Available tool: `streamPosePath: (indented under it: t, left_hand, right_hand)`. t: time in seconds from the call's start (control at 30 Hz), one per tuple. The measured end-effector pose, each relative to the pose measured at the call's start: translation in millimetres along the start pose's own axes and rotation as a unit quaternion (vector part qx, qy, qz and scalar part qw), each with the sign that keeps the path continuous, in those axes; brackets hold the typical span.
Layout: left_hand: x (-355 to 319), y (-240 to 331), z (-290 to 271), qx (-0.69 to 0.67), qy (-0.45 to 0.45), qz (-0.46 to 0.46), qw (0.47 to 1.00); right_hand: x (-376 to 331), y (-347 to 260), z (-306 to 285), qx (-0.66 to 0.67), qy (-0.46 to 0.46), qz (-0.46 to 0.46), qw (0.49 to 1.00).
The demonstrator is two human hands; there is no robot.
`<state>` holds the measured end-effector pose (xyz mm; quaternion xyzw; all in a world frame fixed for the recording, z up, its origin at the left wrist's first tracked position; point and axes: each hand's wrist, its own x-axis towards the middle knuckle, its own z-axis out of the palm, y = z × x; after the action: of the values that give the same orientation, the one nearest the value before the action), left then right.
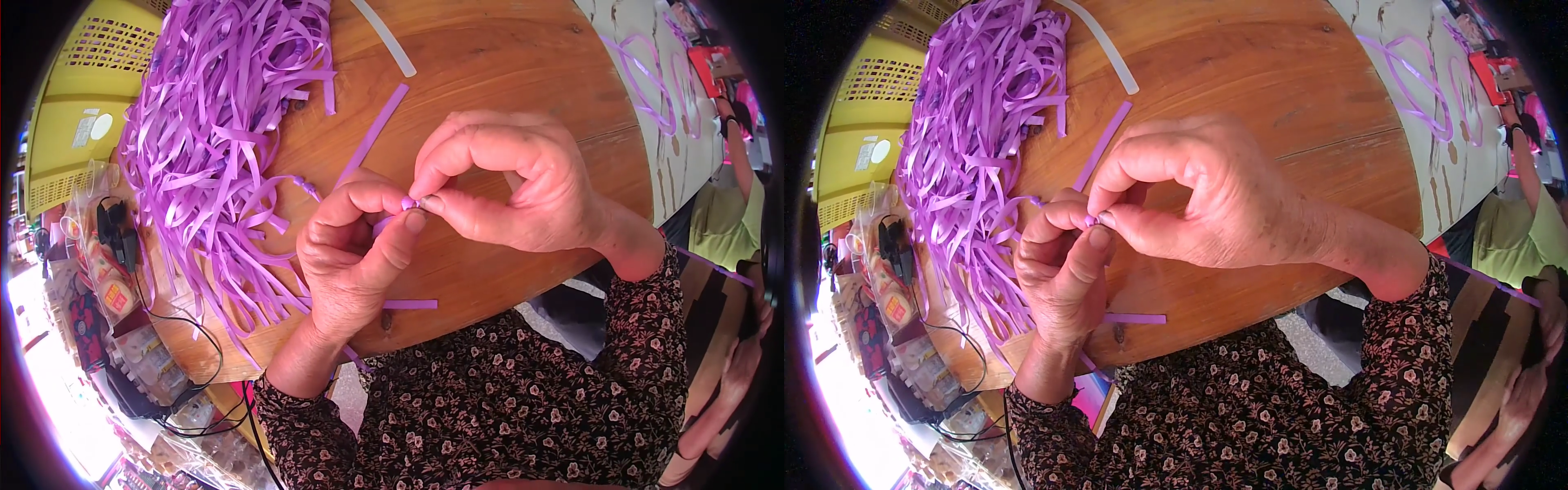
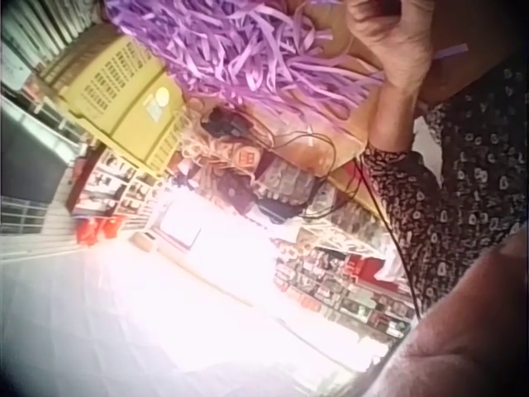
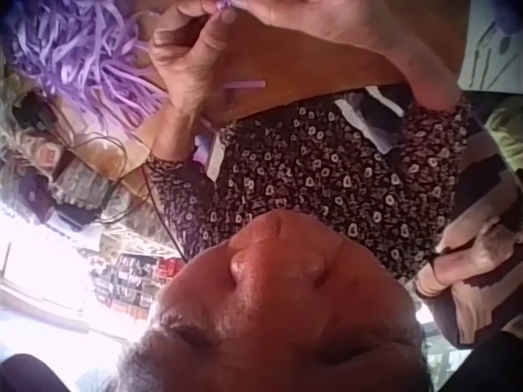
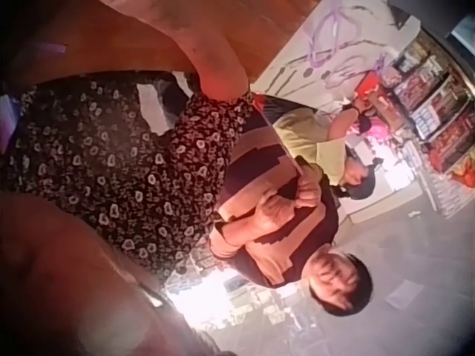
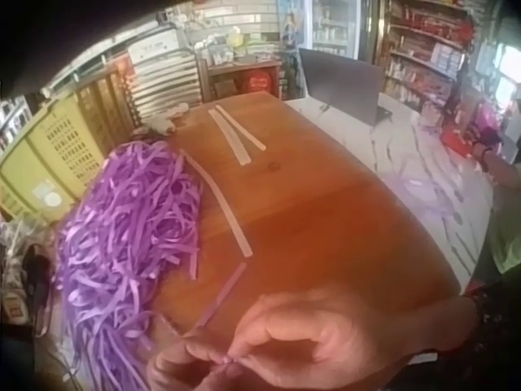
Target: The person ties knots in purple ribbons by hand, picking up one ribbon at a time from a pile, forming a loop, and pulling the end through to tighten it.
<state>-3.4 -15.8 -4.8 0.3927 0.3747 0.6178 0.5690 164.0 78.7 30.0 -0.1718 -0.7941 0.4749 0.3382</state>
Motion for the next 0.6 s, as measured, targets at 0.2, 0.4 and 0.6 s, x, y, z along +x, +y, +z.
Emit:
streamPosePath:
  t: [0.2, 0.4, 0.6]
  left_hand:
    - [0.3, 0.1, 0.2, 0.010, -0.011, -0.012, 1.000]
    - [1.7, 4.0, 2.6, -0.043, 0.001, -0.048, 0.998]
    - [4.0, 5.4, 6.4, -0.085, -0.002, -0.061, 0.995]
  right_hand:
    - [-1.8, 0.5, 0.5, -0.055, -0.002, -0.026, 0.998]
    - [-0.7, 4.7, 5.8, -0.123, 0.040, -0.103, 0.986]
    - [-2.8, 4.2, 1.4, -0.085, 0.042, -0.075, 0.993]
